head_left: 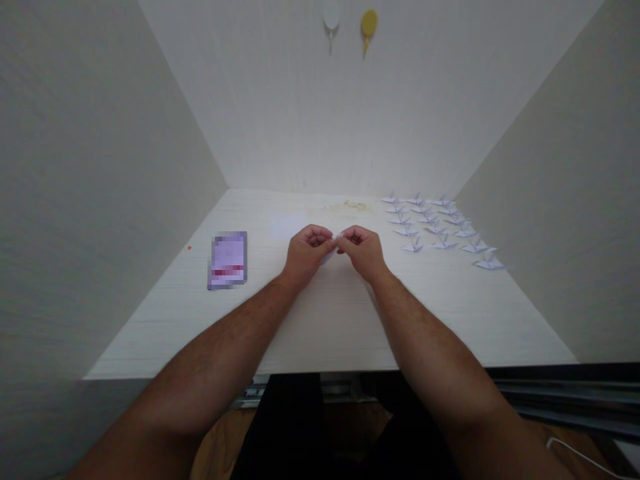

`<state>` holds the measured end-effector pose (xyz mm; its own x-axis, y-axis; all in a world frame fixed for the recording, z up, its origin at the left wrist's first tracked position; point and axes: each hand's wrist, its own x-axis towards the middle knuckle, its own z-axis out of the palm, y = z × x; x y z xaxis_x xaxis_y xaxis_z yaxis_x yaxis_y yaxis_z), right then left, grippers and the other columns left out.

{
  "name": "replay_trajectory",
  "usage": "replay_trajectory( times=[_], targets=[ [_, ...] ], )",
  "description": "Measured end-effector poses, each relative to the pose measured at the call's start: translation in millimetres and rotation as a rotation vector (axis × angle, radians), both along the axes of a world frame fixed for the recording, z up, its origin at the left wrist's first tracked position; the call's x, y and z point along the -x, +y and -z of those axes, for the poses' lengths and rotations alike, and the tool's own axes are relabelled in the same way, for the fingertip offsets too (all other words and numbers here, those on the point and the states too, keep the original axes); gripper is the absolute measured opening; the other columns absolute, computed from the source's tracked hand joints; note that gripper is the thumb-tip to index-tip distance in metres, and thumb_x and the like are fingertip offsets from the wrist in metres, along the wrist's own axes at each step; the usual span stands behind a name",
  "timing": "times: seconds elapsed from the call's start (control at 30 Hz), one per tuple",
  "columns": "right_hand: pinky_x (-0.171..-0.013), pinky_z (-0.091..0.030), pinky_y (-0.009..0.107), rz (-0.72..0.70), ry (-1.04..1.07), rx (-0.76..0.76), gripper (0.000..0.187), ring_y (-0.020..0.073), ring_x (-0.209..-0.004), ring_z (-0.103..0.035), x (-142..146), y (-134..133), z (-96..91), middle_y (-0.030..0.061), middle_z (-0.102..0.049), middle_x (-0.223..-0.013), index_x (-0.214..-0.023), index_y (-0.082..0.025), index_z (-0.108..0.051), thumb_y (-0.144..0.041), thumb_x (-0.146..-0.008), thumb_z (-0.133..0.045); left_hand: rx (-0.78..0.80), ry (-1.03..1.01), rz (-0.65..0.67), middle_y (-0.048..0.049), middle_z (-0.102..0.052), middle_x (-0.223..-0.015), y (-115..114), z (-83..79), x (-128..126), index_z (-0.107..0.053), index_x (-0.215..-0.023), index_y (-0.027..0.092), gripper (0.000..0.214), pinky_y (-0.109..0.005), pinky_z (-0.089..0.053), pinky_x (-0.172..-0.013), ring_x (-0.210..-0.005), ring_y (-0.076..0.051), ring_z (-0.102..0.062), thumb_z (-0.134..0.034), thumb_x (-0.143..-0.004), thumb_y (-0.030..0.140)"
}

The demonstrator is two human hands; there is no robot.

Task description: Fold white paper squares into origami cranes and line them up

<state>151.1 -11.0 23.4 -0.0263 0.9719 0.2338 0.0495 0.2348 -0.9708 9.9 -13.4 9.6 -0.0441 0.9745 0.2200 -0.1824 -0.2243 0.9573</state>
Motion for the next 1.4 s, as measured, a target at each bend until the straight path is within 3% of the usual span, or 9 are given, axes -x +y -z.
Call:
replay_trajectory(
  times=[0.2,0.5,0.83,1.1,1.4],
  targets=[
    [-0.054,-0.043,0.026,0.044,-0.013,-0.026,0.012,0.0112,-0.054,-0.053,-1.3,0.3,-2.7,-0.0033,-0.060,-0.057,-0.066,-0.020,-0.061,-0.030,-0.068,-0.068,0.058,0.033,0.094,-0.0032,-0.071,-0.071,0.9,1.6,1.7,-0.068,-0.078,0.016,0.035,-0.024,-0.046,-0.057,-0.061,-0.012,-0.061,-0.086,-0.060,0.041],
    [-0.055,-0.047,0.027,0.021,0.014,-0.038,0.011,0.0129,-0.055,-0.059,0.1,2.0,0.3,-0.0022,-0.063,-0.057,-0.065,-0.021,-0.058,-0.028,-0.069,-0.065,0.047,0.204,0.110,-0.0020,-0.067,-0.062,-0.1,2.1,4.3,-0.068,-0.069,0.016,0.032,-0.023,-0.038,-0.051,-0.053,-0.010,-0.052,-0.081,-0.068,0.046],
    [-0.054,-0.042,0.027,-0.009,-0.106,-0.093,0.018,0.0121,-0.056,-0.053,-3.4,1.2,-1.4,-0.0004,-0.062,-0.058,-0.061,-0.019,-0.060,-0.030,-0.073,-0.067,0.005,0.293,0.044,-0.0036,-0.068,-0.063,-3.9,-6.0,3.0,-0.066,-0.064,0.016,0.040,-0.023,-0.038,-0.051,-0.053,-0.010,-0.054,-0.082,-0.065,0.052],
    [-0.053,-0.037,0.027,0.061,-0.157,-0.118,0.019,0.0109,-0.053,-0.047,-3.9,5.3,5.9,-0.0030,-0.055,-0.054,-0.060,-0.020,-0.057,-0.029,-0.074,-0.066,-0.051,0.441,-0.013,-0.0021,-0.064,-0.059,-2.1,-3.8,1.0,-0.065,-0.065,0.016,0.034,-0.024,-0.036,-0.051,-0.053,-0.011,-0.052,-0.078,-0.073,0.046],
    [-0.055,-0.042,0.028,0.055,-0.051,-0.079,0.018,0.0126,-0.056,-0.054,-2.9,4.9,2.3,-0.0011,-0.061,-0.058,-0.062,-0.020,-0.057,-0.029,-0.072,-0.068,-0.022,0.375,0.060,-0.0014,-0.064,-0.061,-3.6,-5.7,2.9,-0.067,-0.065,0.015,0.019,-0.024,-0.037,-0.053,-0.054,-0.009,-0.052,-0.074,-0.074,0.031]
  ],
)
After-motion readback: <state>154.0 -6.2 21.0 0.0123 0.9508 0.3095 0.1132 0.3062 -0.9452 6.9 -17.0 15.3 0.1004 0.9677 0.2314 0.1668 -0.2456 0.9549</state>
